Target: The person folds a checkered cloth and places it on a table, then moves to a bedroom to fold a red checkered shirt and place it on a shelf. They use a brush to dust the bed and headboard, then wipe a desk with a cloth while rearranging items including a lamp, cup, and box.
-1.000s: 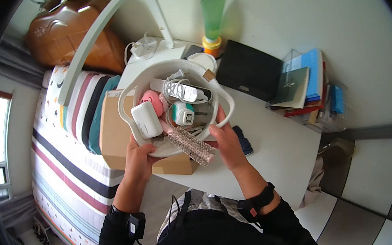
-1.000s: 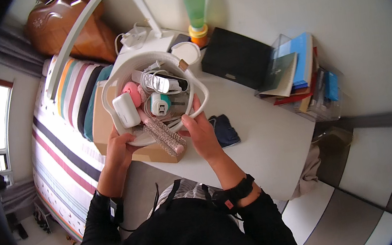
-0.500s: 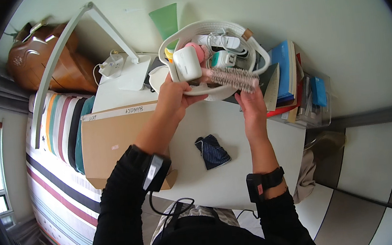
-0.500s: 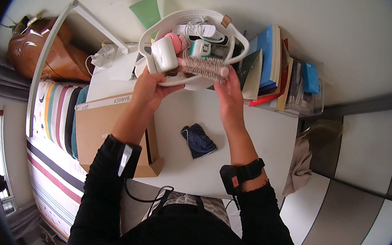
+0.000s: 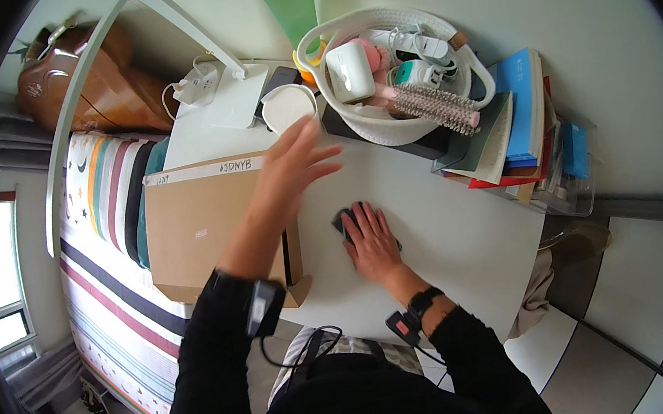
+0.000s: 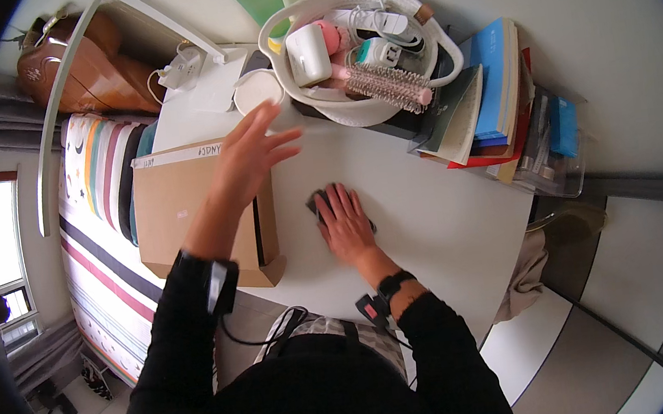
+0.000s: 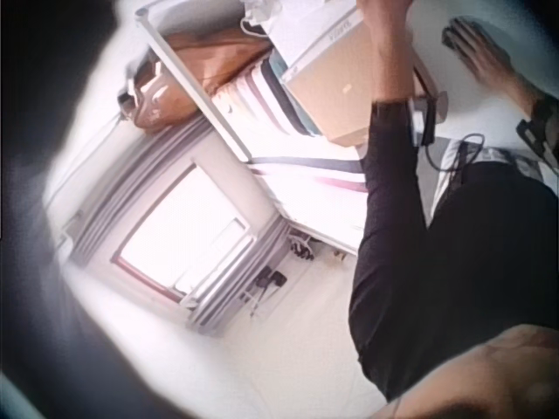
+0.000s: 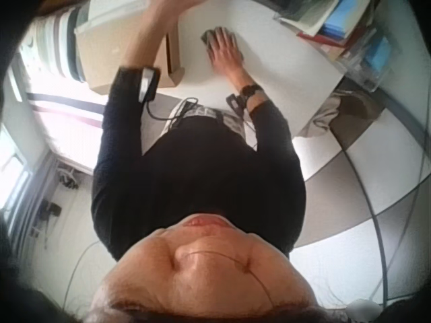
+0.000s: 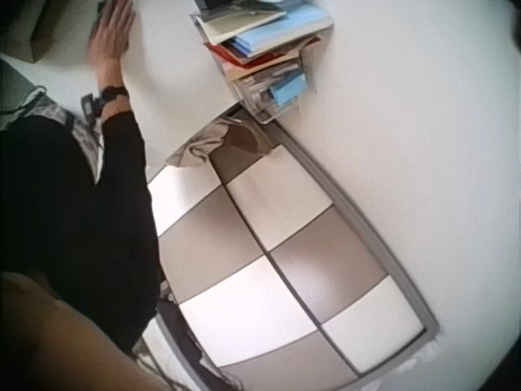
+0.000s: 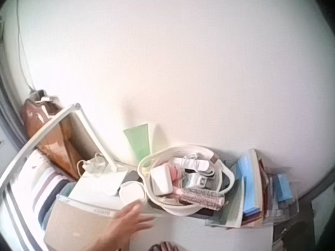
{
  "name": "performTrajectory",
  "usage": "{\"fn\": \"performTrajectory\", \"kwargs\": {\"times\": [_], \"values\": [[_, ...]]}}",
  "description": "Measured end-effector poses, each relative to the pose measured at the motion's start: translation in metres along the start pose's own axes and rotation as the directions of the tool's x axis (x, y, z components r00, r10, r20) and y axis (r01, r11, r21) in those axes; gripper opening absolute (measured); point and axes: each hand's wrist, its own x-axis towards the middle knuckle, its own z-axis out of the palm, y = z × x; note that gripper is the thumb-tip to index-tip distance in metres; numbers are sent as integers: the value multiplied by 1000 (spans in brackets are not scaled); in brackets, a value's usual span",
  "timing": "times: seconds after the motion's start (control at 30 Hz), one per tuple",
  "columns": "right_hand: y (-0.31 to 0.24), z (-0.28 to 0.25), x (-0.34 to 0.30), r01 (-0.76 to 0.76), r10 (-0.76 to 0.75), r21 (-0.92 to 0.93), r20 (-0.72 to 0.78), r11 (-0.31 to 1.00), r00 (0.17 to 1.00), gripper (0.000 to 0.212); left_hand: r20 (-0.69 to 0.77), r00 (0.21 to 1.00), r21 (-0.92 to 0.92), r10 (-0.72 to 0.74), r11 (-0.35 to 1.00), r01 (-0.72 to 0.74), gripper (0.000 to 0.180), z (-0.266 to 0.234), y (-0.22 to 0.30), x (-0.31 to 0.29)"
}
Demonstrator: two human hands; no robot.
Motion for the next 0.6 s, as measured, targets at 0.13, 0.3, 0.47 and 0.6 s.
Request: {"fn": "performTrajectory", "kwargs": {"times": [0.13, 0.3, 0.47, 0.6], "values": [[2, 26, 70, 77, -75, 24, -51, 997, 996, 54, -344, 925, 307, 162, 950, -52, 28, -90, -18, -50], [16, 57, 143, 233, -229, -15, -266, 972, 936, 44, -436, 867, 417, 241, 908, -42, 21, -128, -53, -64], [64, 49, 130, 40, 6, 101, -419, 994, 908, 32, -231, 908, 427, 351, 875, -230, 19, -103, -65, -28], [114, 7, 65, -153, 145, 21, -470, 988, 871, 34, -162, 935, 453, 316, 865, -215, 18, -66, -74, -15]]}}
